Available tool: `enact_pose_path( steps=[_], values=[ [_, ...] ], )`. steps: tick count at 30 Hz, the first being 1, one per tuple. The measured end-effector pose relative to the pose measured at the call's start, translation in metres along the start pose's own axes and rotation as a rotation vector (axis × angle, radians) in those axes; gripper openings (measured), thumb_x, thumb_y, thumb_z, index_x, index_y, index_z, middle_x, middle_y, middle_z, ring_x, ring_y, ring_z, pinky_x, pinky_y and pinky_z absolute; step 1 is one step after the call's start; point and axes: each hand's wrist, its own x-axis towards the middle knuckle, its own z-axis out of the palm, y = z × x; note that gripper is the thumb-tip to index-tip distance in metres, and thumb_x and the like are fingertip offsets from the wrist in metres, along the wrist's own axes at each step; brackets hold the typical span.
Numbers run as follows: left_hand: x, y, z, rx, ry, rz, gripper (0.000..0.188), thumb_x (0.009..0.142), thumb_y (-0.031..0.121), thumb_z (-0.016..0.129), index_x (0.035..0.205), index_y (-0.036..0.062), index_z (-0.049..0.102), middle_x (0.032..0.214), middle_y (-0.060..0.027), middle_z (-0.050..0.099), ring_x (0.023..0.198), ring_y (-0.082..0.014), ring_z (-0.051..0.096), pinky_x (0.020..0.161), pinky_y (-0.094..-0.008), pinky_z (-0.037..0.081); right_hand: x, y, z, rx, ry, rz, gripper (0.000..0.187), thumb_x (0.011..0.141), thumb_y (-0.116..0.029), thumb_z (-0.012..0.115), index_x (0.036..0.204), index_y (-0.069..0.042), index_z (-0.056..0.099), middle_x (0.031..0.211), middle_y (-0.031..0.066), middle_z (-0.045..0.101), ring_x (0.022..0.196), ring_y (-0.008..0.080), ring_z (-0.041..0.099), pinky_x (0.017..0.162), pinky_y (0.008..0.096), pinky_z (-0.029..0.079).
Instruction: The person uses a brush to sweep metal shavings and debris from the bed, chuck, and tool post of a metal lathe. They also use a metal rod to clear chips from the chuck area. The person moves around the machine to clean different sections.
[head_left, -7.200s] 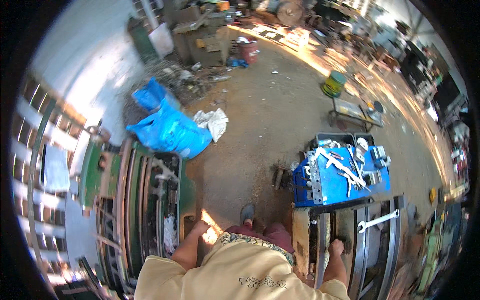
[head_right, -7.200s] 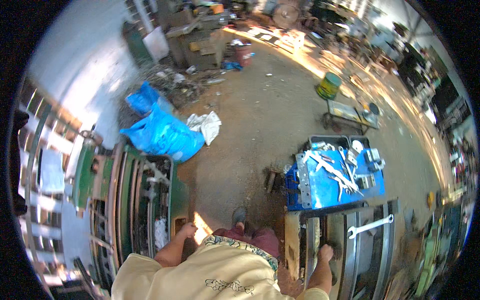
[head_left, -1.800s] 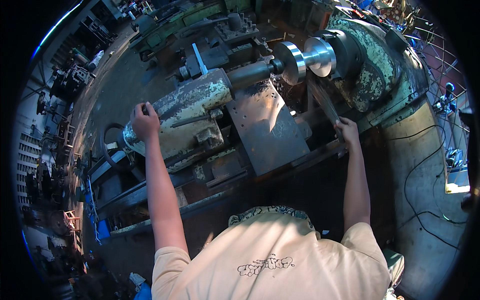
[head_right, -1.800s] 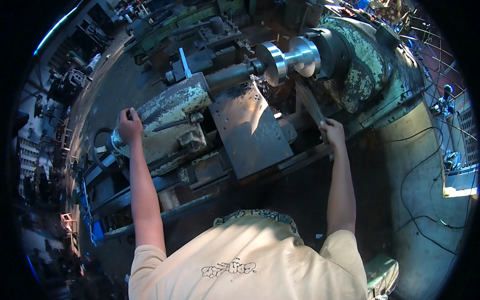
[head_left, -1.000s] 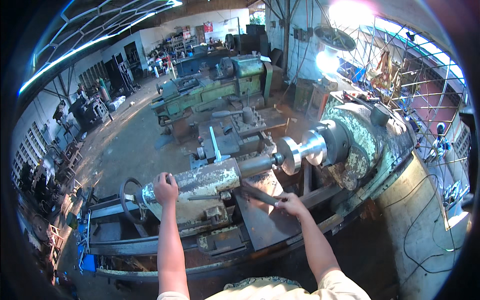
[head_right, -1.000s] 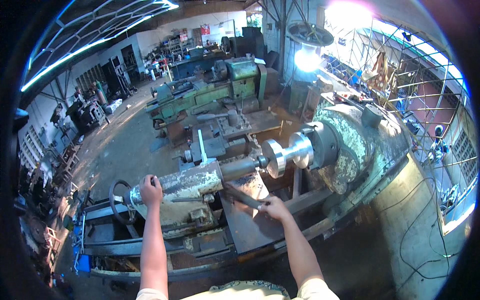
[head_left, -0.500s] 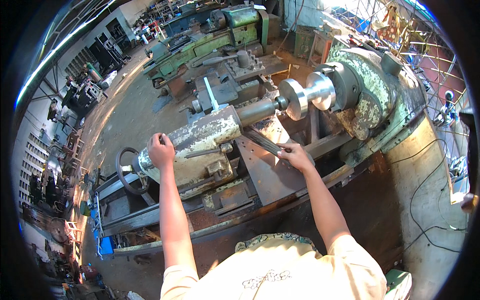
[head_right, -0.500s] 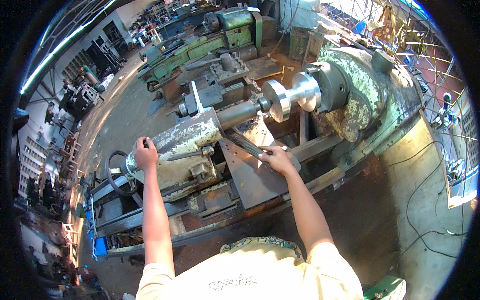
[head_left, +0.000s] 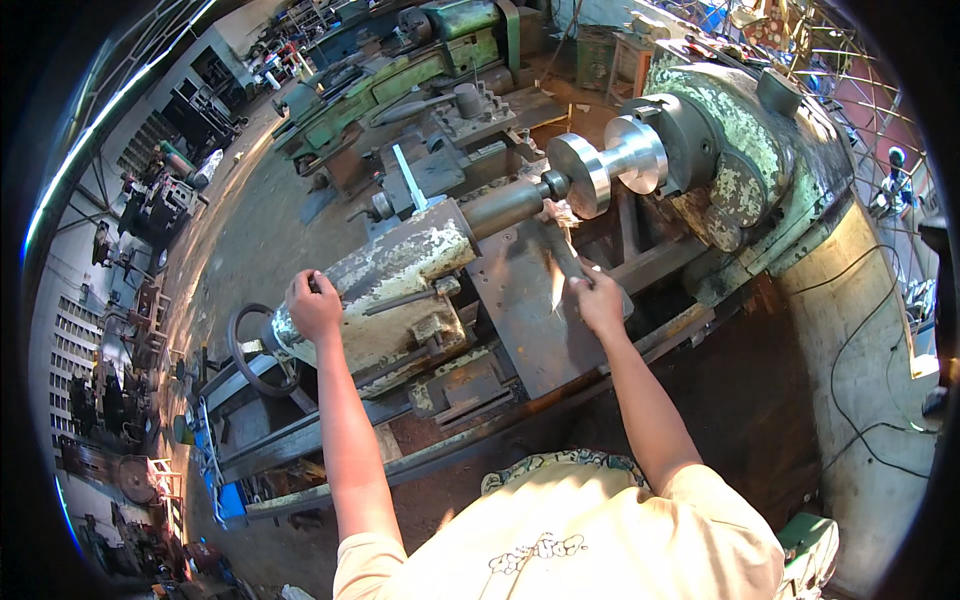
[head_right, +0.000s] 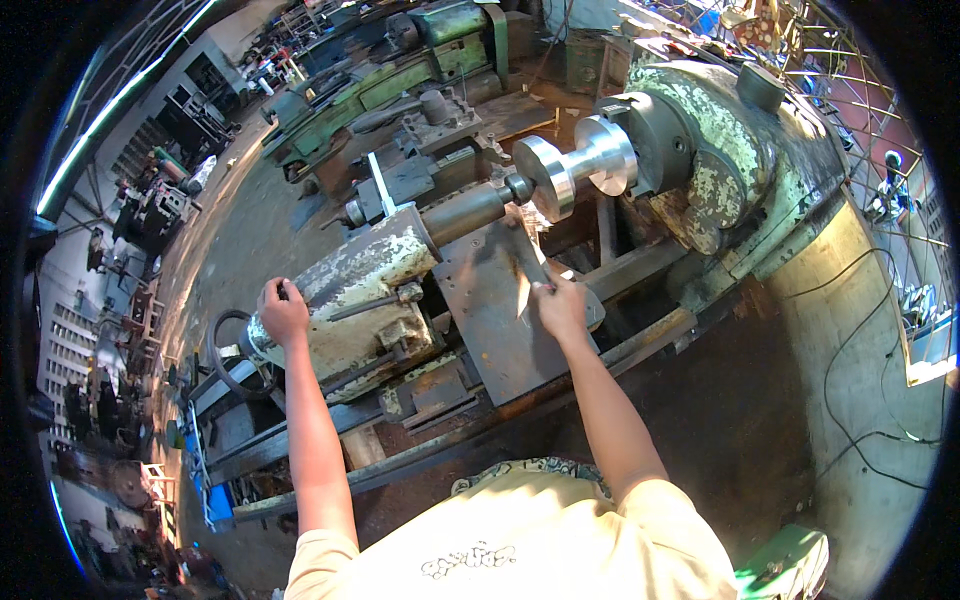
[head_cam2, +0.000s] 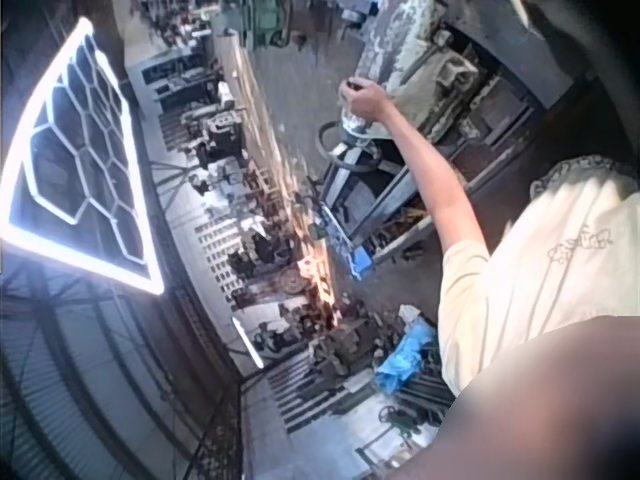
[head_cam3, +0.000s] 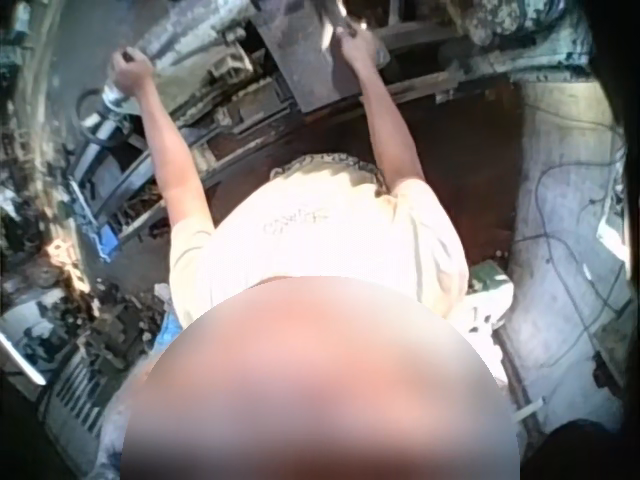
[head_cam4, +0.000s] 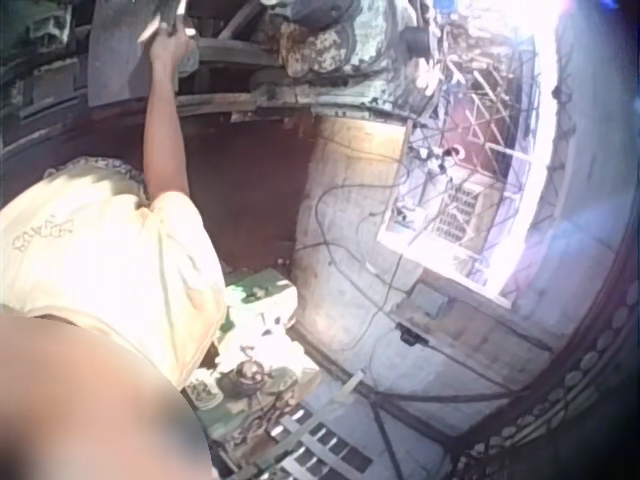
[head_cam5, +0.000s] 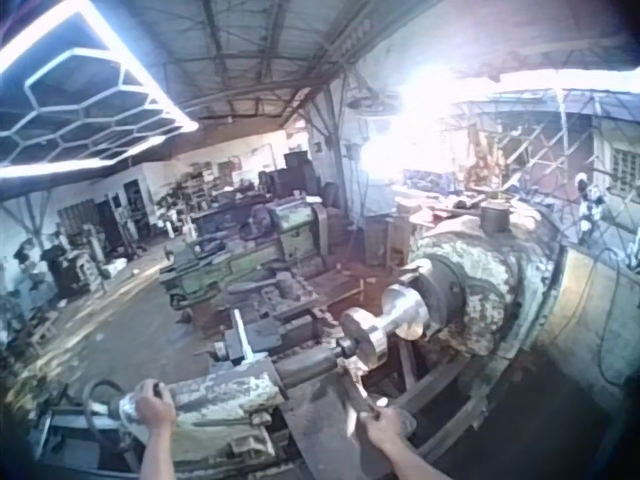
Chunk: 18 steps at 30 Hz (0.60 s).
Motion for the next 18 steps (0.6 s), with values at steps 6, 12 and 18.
enact_pose_path(
  steps=[6,12,18],
  values=[
    [0.001,0.002,0.000,0.012,0.002,0.009,0.014,0.090,0.019,0.062,0.093,0.0071,0.068,0.094,-0.0113,0.070,0.091,-0.0344,0.065,0.078,-0.0467,0.051,-0.033,-0.003,-0.028,0.208,0.100,0.178,0.044,0.093,-0.014,0.069,0.135,-0.003,0.063,0.087,0.0101,0.074,0.062,0.0130,0.066,0.056,0.0297,0.053],
    [-0.001,0.003,0.000,0.004,0.000,-0.005,0.014,0.091,0.019,0.062,0.093,0.0064,0.068,0.093,-0.0114,0.070,0.091,-0.0342,0.065,0.078,-0.0466,0.051,-0.051,-0.016,0.000,0.216,-0.134,-0.005,0.042,0.091,-0.016,0.072,0.130,-0.003,0.067,0.084,0.0086,0.071,0.071,0.0143,0.068,0.059,0.0312,0.053],
    [0.001,0.000,-0.001,-0.006,-0.008,0.012,0.014,0.091,0.019,0.062,0.094,0.0068,0.069,0.093,-0.0117,0.070,0.091,-0.0340,0.065,0.079,-0.0463,0.052,-0.020,-0.030,0.028,-0.085,-0.311,-0.153,0.042,0.088,-0.022,0.073,0.126,-0.005,0.069,0.098,0.0212,0.073,0.090,0.0340,0.071,0.082,0.0399,0.054]
  ],
)
